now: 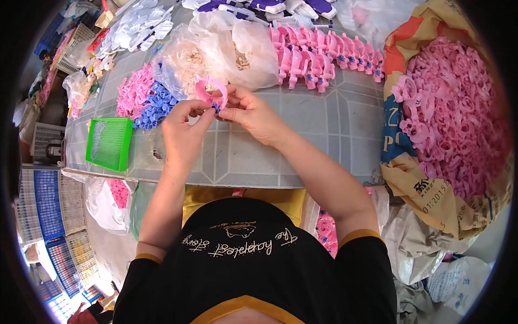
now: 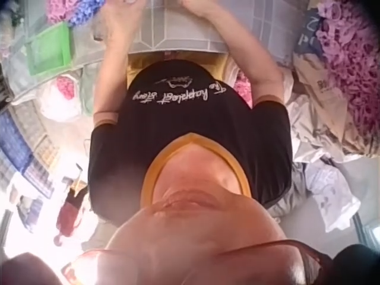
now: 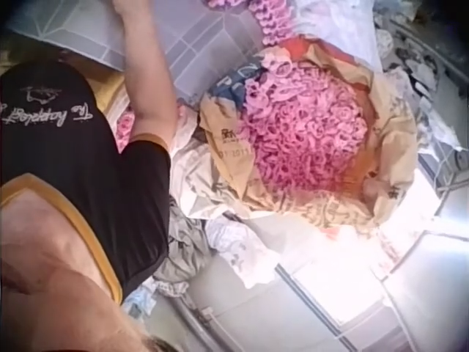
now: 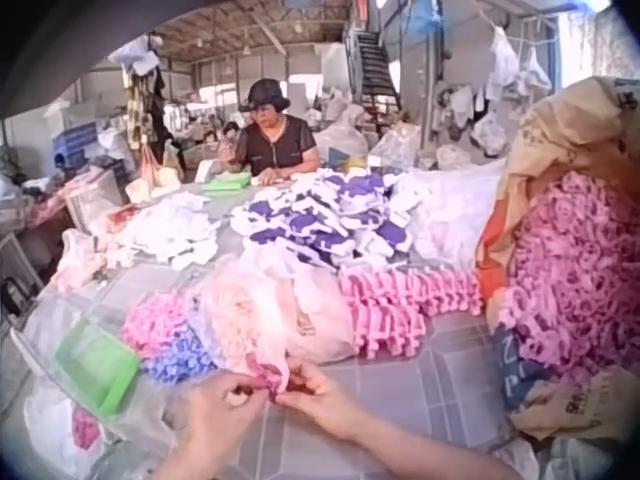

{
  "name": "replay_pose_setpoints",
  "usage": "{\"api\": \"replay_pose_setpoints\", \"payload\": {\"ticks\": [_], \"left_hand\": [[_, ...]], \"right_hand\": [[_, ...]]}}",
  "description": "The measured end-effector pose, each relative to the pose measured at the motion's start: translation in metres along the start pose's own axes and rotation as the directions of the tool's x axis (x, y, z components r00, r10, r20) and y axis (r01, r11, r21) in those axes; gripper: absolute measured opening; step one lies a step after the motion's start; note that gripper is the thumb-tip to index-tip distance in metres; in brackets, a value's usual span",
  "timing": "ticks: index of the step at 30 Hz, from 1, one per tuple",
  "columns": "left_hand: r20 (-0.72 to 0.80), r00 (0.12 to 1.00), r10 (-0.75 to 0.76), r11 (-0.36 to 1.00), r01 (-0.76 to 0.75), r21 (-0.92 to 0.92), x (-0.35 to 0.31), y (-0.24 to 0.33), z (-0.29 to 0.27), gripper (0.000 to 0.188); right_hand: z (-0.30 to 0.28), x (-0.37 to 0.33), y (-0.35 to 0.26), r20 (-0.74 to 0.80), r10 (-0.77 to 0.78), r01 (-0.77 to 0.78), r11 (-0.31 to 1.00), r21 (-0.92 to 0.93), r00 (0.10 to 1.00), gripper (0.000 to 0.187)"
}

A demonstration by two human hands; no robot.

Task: Assembling pink plastic toy mirror frames by attaching small blue floral decorations to the bottom.

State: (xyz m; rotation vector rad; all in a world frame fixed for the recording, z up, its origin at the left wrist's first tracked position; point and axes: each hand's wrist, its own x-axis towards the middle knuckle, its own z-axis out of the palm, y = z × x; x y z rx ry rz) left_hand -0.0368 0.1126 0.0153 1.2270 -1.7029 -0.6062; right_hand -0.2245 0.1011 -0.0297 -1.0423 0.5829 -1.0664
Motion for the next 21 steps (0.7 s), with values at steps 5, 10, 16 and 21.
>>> {"api": "replay_pose_setpoints", "payload": {"ticks": [5, 10, 16, 21], "left_hand": [[-0.018, 0.998, 0.054, 0.998, -0.053, 0.034, 0.003, 0.011, -0.001, 0.015], [-0.046, 0.992, -0.121, 0.992, 0.122, 0.016, 0.008, 0.007, 0.002, 0.034], [-0.075, 0.991, -0.109, 0.975, 0.092, -0.204, 0.013, 0.005, 0.015, 0.047], [-0.097, 0.995, -0.034, 0.958, 0.005, -0.286, 0.05, -0.016, -0.018, 0.037]], "right_hand": [[0.007, -0.003, -0.013, -0.047, 0.14, -0.131, 0.98, 0.151, 0.989, 0.045], [0.005, -0.004, -0.008, -0.035, 0.062, -0.059, 0.995, 0.085, 0.997, 0.039], [0.006, -0.004, -0.013, -0.046, 0.094, -0.082, 0.972, 0.22, 0.994, 0.038], [-0.012, 0.003, -0.022, -0.139, 0.002, 0.05, 0.928, 0.369, 0.99, 0.04]]}}
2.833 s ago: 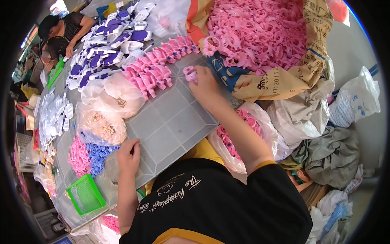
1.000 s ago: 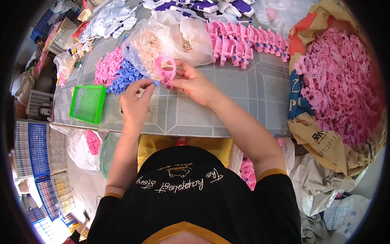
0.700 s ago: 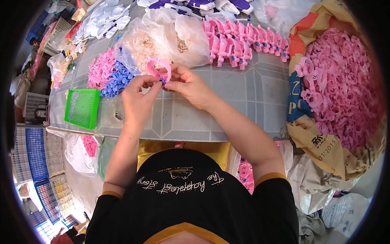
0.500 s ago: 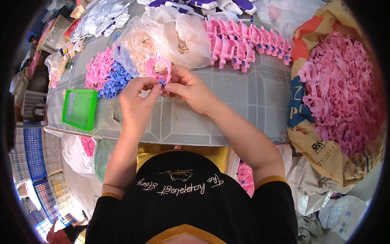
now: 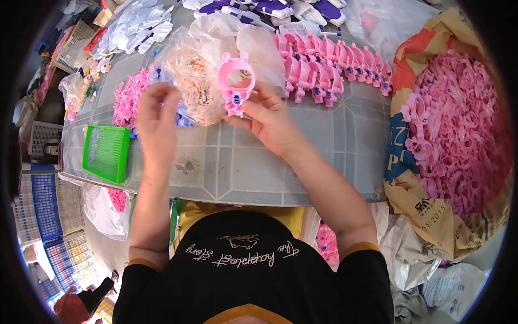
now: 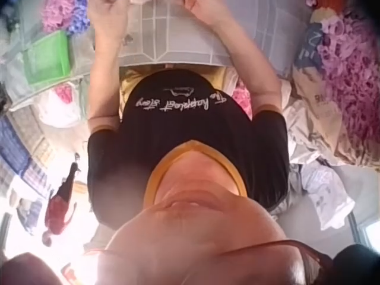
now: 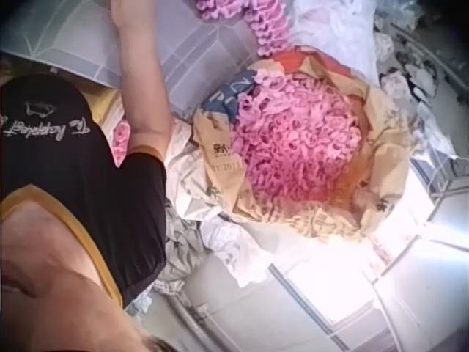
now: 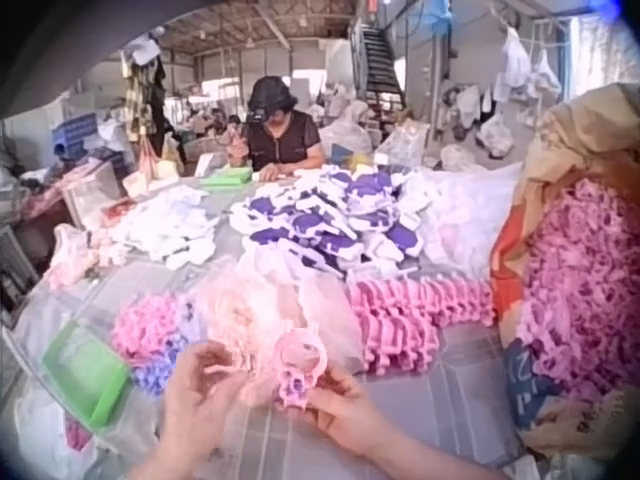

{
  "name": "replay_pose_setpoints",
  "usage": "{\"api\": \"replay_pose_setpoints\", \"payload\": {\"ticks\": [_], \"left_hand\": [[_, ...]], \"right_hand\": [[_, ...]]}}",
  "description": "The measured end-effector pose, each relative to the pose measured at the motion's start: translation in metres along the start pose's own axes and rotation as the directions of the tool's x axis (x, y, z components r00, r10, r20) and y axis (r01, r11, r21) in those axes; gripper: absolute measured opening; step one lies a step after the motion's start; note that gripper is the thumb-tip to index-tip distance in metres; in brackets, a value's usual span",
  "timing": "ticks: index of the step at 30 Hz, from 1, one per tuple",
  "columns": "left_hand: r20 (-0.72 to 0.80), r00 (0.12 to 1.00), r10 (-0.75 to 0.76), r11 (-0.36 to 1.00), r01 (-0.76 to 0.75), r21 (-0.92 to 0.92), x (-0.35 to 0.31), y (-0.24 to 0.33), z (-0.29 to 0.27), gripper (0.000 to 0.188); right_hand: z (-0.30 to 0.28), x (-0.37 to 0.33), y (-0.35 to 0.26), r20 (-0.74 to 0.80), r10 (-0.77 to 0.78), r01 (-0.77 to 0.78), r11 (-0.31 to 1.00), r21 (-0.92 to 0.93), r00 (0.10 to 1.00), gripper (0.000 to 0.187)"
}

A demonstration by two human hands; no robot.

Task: Assembling pink plastic toy mirror frames by attaching small blue floral decorations to the bottom.

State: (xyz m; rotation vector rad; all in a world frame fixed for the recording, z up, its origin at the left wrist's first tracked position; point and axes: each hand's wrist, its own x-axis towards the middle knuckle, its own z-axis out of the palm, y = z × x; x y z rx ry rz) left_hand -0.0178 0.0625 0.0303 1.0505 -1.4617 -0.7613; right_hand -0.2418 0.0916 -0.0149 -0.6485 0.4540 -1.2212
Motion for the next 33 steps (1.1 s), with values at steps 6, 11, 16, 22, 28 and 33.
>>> {"api": "replay_pose_setpoints", "payload": {"ticks": [6, 11, 16, 22, 28, 33], "left_hand": [[0.037, 0.999, 0.033, 0.917, -0.045, 0.396, 0.033, -0.021, -0.021, 0.012], [0.453, 0.889, 0.07, 0.494, -0.425, 0.759, 0.044, -0.046, 0.009, 0.016], [0.435, 0.897, -0.081, 0.438, -0.36, 0.823, 0.046, -0.057, 0.016, 0.015], [0.447, 0.893, 0.048, 0.619, -0.378, 0.689, 0.039, -0.042, 0.002, 0.013], [0.198, 0.954, 0.227, 0.909, -0.28, 0.308, 0.008, 0.013, 0.005, 0.02], [0.25, 0.903, 0.35, 0.851, -0.418, 0.319, -0.005, 0.02, 0.019, 0.02]], "right_hand": [[-0.005, 0.0, 0.003, -0.003, 0.035, -0.034, 0.993, 0.117, 0.999, 0.046], [-0.003, -0.001, 0.006, 0.019, 0.079, -0.081, 0.987, 0.137, 0.997, 0.045], [-0.009, 0.002, -0.002, -0.025, 0.043, -0.039, 0.988, 0.151, 0.999, 0.045], [-0.004, 0.002, 0.002, -0.041, 0.064, -0.055, 0.978, 0.201, 0.997, 0.047], [0.002, 0.001, 0.002, -0.056, 0.061, -0.052, 0.988, 0.148, 0.997, 0.051], [0.006, -0.002, 0.005, 0.04, 0.118, -0.121, 0.989, 0.087, 0.992, 0.052]]}}
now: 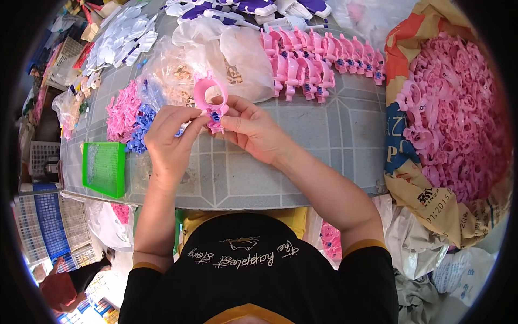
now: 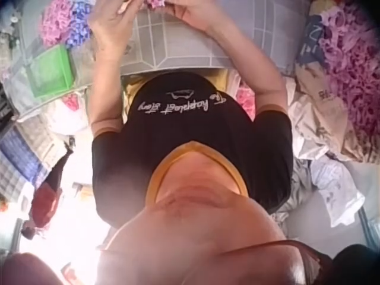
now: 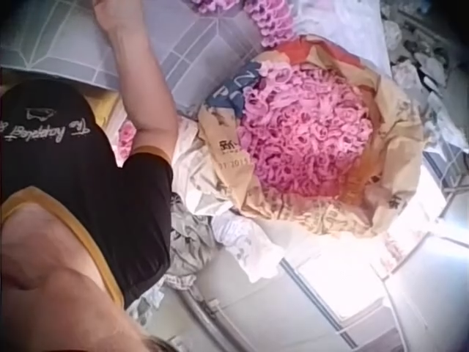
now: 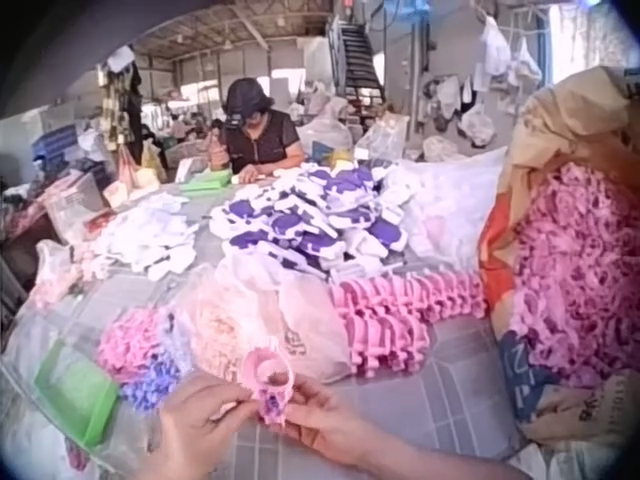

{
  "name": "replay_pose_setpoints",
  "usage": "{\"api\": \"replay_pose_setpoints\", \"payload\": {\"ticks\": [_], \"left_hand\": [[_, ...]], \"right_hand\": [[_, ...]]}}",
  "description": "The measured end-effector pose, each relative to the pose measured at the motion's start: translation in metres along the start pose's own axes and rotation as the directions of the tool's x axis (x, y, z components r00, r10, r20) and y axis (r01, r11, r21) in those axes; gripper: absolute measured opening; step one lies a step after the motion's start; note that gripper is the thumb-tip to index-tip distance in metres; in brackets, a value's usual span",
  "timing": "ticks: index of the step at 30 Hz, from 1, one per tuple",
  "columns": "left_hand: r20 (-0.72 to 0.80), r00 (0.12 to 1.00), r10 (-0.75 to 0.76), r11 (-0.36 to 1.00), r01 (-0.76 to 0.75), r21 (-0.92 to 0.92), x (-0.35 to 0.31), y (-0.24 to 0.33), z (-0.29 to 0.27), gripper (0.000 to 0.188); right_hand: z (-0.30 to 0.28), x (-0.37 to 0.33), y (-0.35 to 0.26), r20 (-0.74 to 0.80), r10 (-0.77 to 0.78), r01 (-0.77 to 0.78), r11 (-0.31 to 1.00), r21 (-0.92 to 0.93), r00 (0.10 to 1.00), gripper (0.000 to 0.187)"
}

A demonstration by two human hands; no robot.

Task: Assembling pink plastic toy mirror frames by attaching small blue floral decorations to the bottom.

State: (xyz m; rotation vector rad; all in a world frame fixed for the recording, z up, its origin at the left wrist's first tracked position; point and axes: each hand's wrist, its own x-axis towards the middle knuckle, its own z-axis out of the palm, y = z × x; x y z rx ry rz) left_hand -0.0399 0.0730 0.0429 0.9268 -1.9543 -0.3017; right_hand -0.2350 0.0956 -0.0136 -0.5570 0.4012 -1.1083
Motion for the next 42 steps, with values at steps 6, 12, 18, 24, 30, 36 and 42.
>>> {"api": "replay_pose_setpoints", "payload": {"ticks": [6, 12, 18, 24, 30, 36, 42], "left_hand": [[0.01, 1.0, 0.025, 1.0, -0.025, 0.008, -0.003, 0.001, 0.005, 0.019], [0.041, 0.991, -0.126, 0.992, 0.127, -0.019, -0.006, 0.008, 0.002, 0.024], [0.043, 0.986, -0.16, 0.982, 0.163, -0.095, -0.015, -0.007, 0.003, 0.021], [0.051, 0.996, -0.07, 0.997, 0.071, -0.018, -0.014, -0.006, 0.004, 0.02], [-0.001, 0.999, -0.032, 0.998, 0.032, 0.047, -0.015, 0.001, 0.012, 0.017], [0.026, 0.99, -0.141, 0.988, 0.142, -0.054, -0.016, -0.003, 0.017, 0.016], [0.204, 0.852, -0.483, 0.768, 0.524, -0.369, -0.011, 0.003, 0.011, 0.013]], "right_hand": [[0.003, -0.002, 0.002, 0.033, -0.036, 0.04, 0.993, -0.11, 0.999, 0.05], [0.0, -0.004, 0.0, -0.012, -0.003, 0.002, 1.0, -0.025, 1.0, 0.047], [0.002, -0.003, 0.001, -0.026, -0.003, 0.002, 0.998, -0.06, 1.0, 0.047], [0.0, -0.002, 0.004, -0.05, -0.032, 0.027, 0.994, -0.104, 0.998, 0.044], [-0.004, -0.002, 0.006, -0.059, -0.047, 0.044, 0.997, -0.06, 0.997, 0.04], [-0.004, -0.003, 0.004, -0.066, -0.065, 0.058, 0.993, -0.107, 0.996, 0.037], [-0.002, -0.004, 0.001, -0.067, -0.048, 0.041, 0.995, -0.096, 0.997, 0.034]]}}
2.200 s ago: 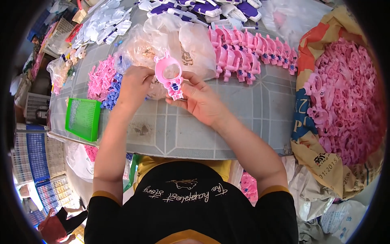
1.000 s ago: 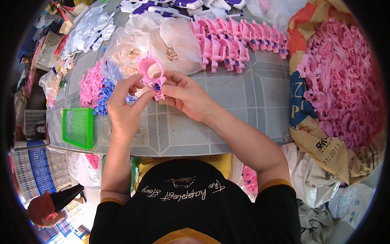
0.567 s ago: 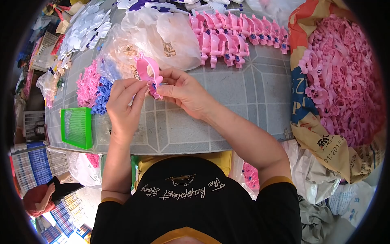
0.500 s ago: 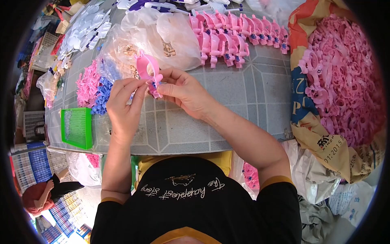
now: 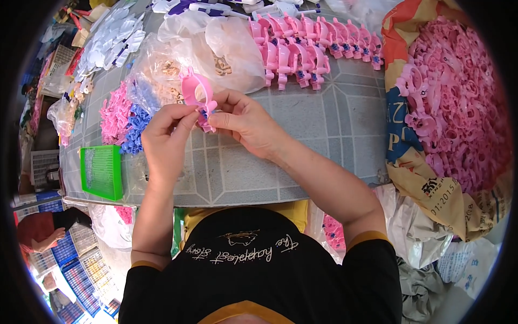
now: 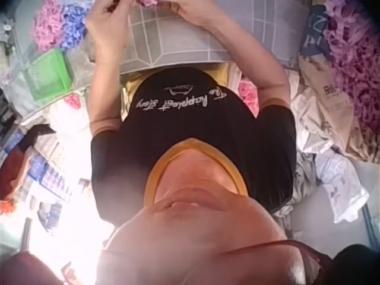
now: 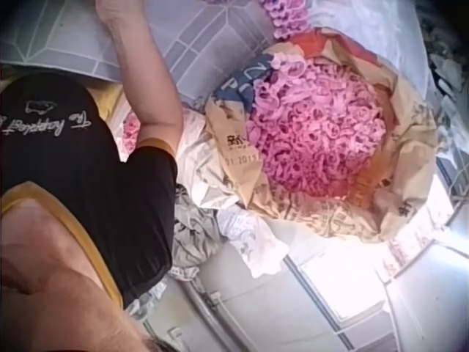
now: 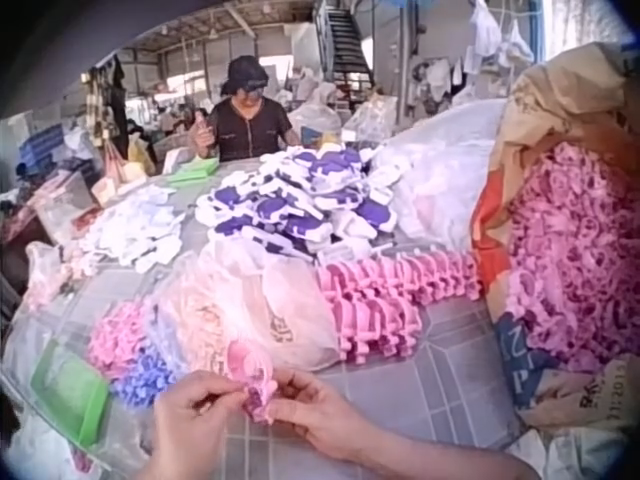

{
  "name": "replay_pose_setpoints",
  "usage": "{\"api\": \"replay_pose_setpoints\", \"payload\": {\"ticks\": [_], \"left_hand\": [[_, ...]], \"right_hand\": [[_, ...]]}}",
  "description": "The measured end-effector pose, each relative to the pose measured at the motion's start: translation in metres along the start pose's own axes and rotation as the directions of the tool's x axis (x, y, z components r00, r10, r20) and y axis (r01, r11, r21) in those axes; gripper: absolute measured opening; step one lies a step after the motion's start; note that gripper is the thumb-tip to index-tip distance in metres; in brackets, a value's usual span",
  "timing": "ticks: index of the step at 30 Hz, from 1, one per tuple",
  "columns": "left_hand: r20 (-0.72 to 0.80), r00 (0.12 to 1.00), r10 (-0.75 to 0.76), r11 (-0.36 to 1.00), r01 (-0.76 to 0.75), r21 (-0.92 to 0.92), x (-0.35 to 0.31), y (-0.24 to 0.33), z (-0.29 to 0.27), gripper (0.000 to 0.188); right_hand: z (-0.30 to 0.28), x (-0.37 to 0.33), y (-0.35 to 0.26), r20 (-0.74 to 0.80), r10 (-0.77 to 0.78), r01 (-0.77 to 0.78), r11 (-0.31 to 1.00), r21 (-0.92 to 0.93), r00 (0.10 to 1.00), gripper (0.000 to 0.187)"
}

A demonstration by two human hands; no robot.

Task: Assembling pink plastic toy mirror frames by attaching small blue floral decorations to the bottom.

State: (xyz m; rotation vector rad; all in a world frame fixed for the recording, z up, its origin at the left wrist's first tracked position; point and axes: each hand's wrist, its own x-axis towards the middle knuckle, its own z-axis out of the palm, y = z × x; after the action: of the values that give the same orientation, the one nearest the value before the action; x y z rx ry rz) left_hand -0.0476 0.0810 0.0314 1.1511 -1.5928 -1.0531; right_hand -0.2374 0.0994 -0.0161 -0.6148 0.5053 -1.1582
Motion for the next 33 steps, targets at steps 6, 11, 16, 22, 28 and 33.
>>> {"api": "replay_pose_setpoints", "payload": {"ticks": [6, 11, 16, 22, 28, 33], "left_hand": [[0.025, 0.977, 0.212, 0.969, -0.214, 0.124, 0.002, 0.005, 0.003, 0.012], [-0.023, 0.985, 0.17, 0.984, -0.168, 0.051, 0.002, 0.001, 0.006, 0.012], [0.01, 0.941, 0.338, 0.917, -0.331, 0.221, 0.007, -0.004, 0.004, 0.013], [0.047, 0.955, 0.292, 0.931, -0.295, 0.216, 0.01, 0.009, 0.004, 0.015], [0.073, 0.961, 0.268, 0.94, -0.277, 0.2, 0.013, 0.012, 0.004, 0.017], [0.068, 0.973, 0.22, 0.96, -0.228, 0.163, 0.018, 0.01, 0.009, 0.019]], "right_hand": [[0.002, 0.0, -0.001, -0.033, -0.035, 0.035, 0.999, 0.022, 0.999, 0.033], [0.002, -0.001, -0.003, -0.038, -0.053, 0.053, 0.999, -0.012, 0.998, 0.034], [0.002, 0.0, -0.005, -0.053, -0.059, 0.054, 0.995, -0.082, 0.997, 0.034], [-0.001, -0.002, -0.007, -0.031, -0.049, 0.049, 0.999, 0.017, 0.998, 0.031], [0.003, 0.0, -0.011, -0.034, -0.064, 0.065, 0.997, 0.032, 0.997, 0.039], [0.001, 0.002, -0.013, -0.023, -0.083, 0.084, 0.995, 0.058, 0.996, 0.045]]}}
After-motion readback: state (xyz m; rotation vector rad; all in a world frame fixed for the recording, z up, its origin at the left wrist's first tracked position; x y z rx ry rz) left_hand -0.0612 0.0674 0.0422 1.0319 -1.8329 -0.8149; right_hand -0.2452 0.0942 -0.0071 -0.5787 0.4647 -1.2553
